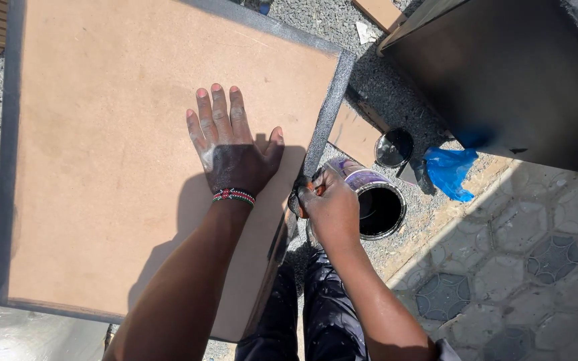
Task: The person paints the edges and surface of a wooden board with black paint using a sponge. They repeatedly dip the sponge into a paint can and apply the paint to the board, covering the edges and then the main surface area.
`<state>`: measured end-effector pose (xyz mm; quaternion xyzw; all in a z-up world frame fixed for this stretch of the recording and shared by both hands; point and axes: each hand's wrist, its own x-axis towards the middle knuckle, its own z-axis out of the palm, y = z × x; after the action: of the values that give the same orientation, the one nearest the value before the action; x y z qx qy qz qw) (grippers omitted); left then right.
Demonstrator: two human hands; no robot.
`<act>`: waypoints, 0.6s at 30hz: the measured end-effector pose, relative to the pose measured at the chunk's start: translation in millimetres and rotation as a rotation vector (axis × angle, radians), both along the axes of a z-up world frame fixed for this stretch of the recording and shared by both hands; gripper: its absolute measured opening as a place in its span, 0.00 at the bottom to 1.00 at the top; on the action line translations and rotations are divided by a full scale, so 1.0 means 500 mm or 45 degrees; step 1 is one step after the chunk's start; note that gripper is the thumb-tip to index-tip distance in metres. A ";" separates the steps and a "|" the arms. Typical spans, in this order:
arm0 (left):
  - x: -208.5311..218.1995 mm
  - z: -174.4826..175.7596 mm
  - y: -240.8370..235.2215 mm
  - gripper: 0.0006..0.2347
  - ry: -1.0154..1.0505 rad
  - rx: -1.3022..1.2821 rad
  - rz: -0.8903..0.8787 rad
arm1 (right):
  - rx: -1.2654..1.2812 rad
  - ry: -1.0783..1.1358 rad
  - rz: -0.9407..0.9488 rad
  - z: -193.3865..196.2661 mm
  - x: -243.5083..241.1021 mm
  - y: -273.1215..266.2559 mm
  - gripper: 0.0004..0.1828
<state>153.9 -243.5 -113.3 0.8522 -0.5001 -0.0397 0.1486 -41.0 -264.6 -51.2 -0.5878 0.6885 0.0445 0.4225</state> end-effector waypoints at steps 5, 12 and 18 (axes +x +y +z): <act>0.001 -0.009 -0.003 0.44 -0.016 -0.031 0.013 | -0.288 -0.113 -0.033 -0.033 0.050 -0.214 0.18; 0.004 -0.008 0.004 0.41 -0.011 -0.008 0.014 | -0.779 -0.151 0.522 -0.102 0.054 -0.593 0.20; 0.007 0.010 0.000 0.38 0.166 0.197 0.059 | 0.086 -0.238 0.698 0.033 0.013 -0.059 0.08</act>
<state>157.4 -243.4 -108.2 0.8681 -0.4648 -0.1303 0.1155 -34.6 -293.9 -34.8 -0.7391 0.4601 0.1257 0.4757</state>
